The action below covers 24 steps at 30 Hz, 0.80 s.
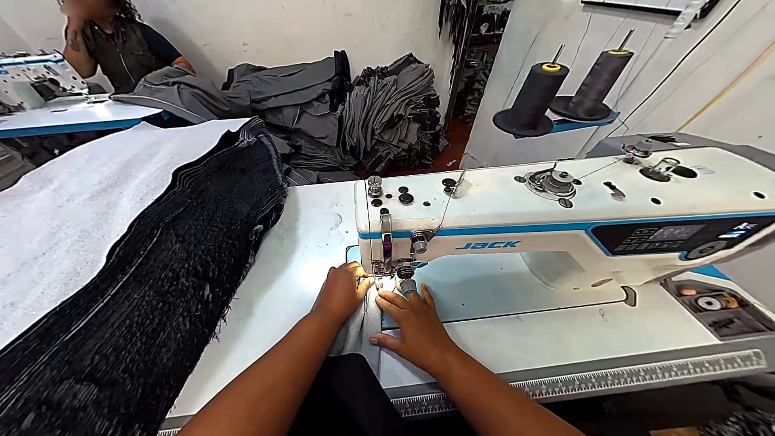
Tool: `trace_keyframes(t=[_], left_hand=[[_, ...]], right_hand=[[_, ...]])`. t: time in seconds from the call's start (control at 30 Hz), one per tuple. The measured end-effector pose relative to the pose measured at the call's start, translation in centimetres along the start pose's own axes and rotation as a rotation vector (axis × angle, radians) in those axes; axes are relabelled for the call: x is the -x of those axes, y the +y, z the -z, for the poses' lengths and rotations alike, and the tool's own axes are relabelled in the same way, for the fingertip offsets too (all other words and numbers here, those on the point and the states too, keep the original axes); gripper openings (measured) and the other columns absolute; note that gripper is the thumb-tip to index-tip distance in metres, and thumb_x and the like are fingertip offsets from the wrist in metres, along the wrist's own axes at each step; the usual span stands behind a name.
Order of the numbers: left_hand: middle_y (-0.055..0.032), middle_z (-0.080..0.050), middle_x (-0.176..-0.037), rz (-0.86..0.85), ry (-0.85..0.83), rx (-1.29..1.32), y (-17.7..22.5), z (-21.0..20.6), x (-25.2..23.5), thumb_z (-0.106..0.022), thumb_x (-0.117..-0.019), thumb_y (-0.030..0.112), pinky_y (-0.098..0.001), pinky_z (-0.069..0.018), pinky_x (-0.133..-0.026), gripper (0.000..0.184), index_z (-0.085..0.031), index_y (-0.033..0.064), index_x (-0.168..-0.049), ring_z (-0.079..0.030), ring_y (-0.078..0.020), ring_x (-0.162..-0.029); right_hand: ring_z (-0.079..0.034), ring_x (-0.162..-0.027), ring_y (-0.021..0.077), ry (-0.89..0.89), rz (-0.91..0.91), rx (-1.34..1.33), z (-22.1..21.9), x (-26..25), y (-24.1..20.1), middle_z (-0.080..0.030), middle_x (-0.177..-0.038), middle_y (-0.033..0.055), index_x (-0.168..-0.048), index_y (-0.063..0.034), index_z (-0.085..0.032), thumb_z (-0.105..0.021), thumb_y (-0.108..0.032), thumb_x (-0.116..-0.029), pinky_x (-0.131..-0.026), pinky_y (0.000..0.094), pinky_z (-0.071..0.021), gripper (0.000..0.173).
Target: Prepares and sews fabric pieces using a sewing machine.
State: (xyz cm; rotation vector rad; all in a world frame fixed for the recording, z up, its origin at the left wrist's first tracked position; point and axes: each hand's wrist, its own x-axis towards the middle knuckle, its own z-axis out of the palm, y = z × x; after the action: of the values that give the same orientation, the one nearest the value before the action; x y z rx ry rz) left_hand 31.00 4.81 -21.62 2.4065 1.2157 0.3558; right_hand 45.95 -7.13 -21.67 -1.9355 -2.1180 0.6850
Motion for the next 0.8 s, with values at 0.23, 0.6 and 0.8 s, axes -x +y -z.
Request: trace_keyframes(t=[0.23,0.6,0.8], left_hand=[[-0.0212,-0.072,-0.11,0.009,0.094,-0.091,-0.7,0.3,-3.0,-0.065,-0.0973,0.009,-0.062,-0.0464,-0.095,0.018,-0.072,-0.0068,-0.099,-0.067,-0.0392,-0.109],[-0.0173,-0.071,-0.1,-0.291,0.314,0.125,-4.5,3.0,9.8,-0.045,-0.1013,0.06,-0.0488,-0.0558,-0.09,0.066,-0.071,-0.001,-0.099,-0.068,-0.0291,-0.099],[-0.0293,-0.071,-0.117,-0.021,-0.357,0.101,-5.3,3.7,30.7,-0.059,-0.0969,0.001,-0.067,-0.0497,-0.098,0.032,-0.067,-0.0068,-0.126,-0.068,-0.0492,-0.11]], right_hand=[[-0.026,-0.155,0.0295,0.022,0.017,-0.01,-0.4,0.0,0.0,-0.046,-0.159,-0.0029,-0.15,-0.0187,-0.053,-0.054,-0.061,-0.0979,-0.12,0.0698,-0.0054,0.067],[-0.038,-0.15,0.0305,0.057,0.494,-0.076,-1.3,0.3,1.8,-0.056,-0.151,0.0057,-0.135,-0.0078,-0.066,-0.046,-0.01,-0.0988,-0.122,0.062,-0.0226,0.041],[-0.055,-0.137,0.0311,0.09,0.677,0.046,-2.6,-1.1,-0.8,-0.07,-0.13,0.0124,-0.117,0.0001,-0.071,-0.058,-0.006,-0.0963,-0.12,0.0642,-0.0268,0.026]])
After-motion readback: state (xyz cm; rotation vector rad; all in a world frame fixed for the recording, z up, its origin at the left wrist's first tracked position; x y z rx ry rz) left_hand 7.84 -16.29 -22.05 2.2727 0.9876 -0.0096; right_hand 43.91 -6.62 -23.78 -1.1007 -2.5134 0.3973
